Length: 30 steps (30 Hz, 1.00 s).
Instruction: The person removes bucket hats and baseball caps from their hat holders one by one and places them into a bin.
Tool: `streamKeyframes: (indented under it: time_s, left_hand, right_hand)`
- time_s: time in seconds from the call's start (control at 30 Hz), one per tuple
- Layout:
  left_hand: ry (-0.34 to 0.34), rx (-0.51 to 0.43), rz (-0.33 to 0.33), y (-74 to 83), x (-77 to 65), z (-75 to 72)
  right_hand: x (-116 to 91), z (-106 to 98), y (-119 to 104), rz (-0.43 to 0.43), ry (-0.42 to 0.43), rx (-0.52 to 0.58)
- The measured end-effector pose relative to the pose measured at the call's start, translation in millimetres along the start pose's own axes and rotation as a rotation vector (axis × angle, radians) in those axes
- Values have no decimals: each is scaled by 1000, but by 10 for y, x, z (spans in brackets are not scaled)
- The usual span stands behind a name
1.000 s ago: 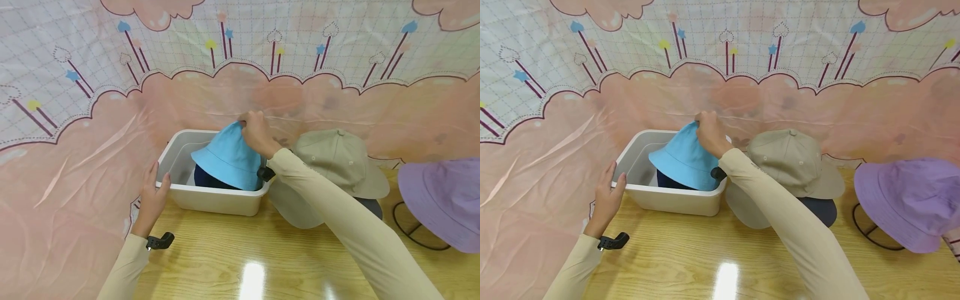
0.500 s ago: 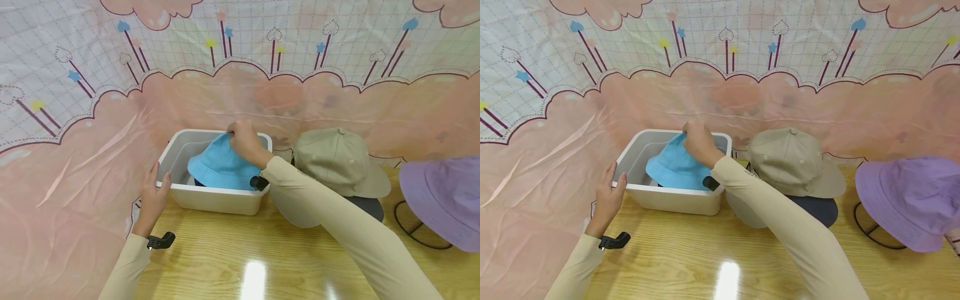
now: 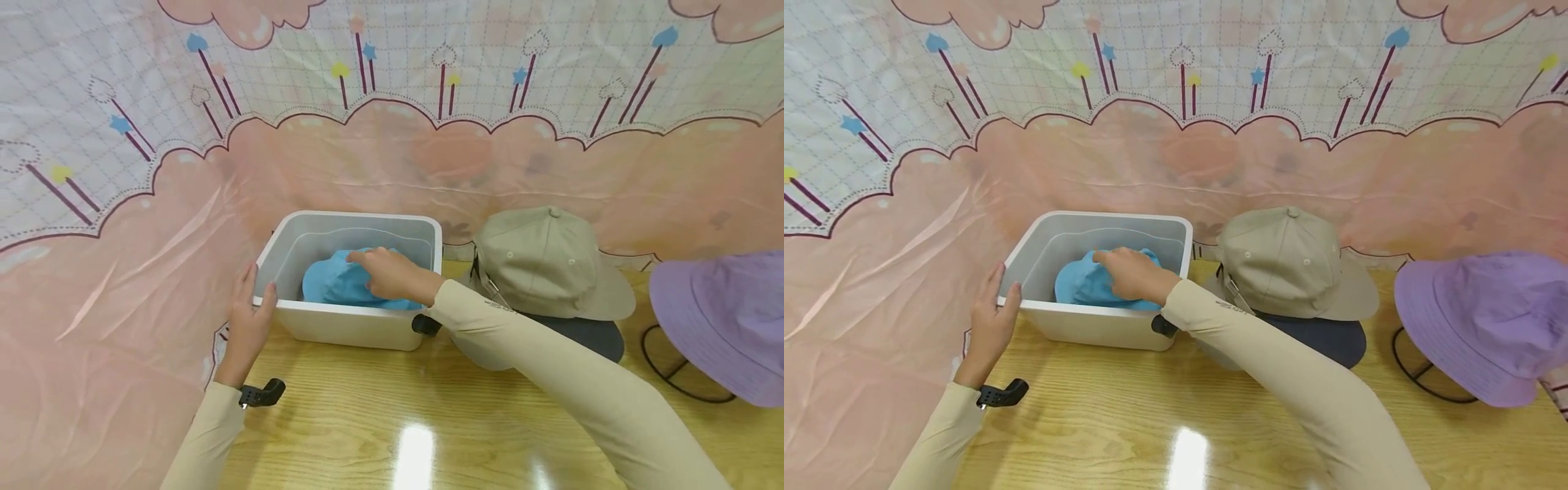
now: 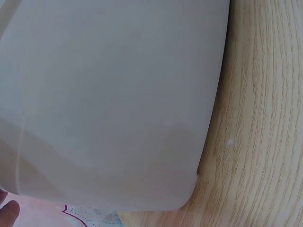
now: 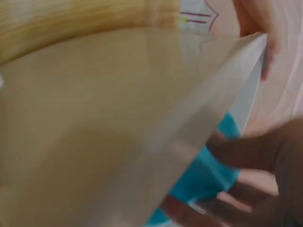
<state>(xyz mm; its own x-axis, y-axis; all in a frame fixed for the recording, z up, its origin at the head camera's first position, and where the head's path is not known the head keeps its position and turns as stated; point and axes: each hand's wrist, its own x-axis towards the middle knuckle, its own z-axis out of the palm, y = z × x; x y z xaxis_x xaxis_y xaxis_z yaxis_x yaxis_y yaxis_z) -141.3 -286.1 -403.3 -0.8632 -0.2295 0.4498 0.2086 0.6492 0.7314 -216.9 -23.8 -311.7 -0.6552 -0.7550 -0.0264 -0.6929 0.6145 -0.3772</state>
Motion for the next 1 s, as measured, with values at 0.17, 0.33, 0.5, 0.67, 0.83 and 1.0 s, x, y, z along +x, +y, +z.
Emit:
streamKeyframes:
  time_s: [0.17, 0.33, 0.5, 0.67, 0.83, 1.0]
  left_hand:
    - [-1, -11, -7, 5, -13, -4]
    - [2, -9, -1, 11, -2, 10]
    - [2, -14, -11, 18, -5, 10]
    - [6, -6, -3, 30, 8, 19]
    - [-26, 6, -22, 50, 12, 3]
    - [-38, 44, -34, 77, -22, -33]
  right_hand:
    - [-83, -23, 96, -56, -119, -10]
    - [-214, -148, 93, -79, -39, 1]
    - [-381, -305, 78, -126, 56, 17]
    - [-557, -440, 104, -165, 126, -5]
    - [-730, -534, 139, -186, 184, -30]
    - [-908, -615, 152, -205, 223, -45]
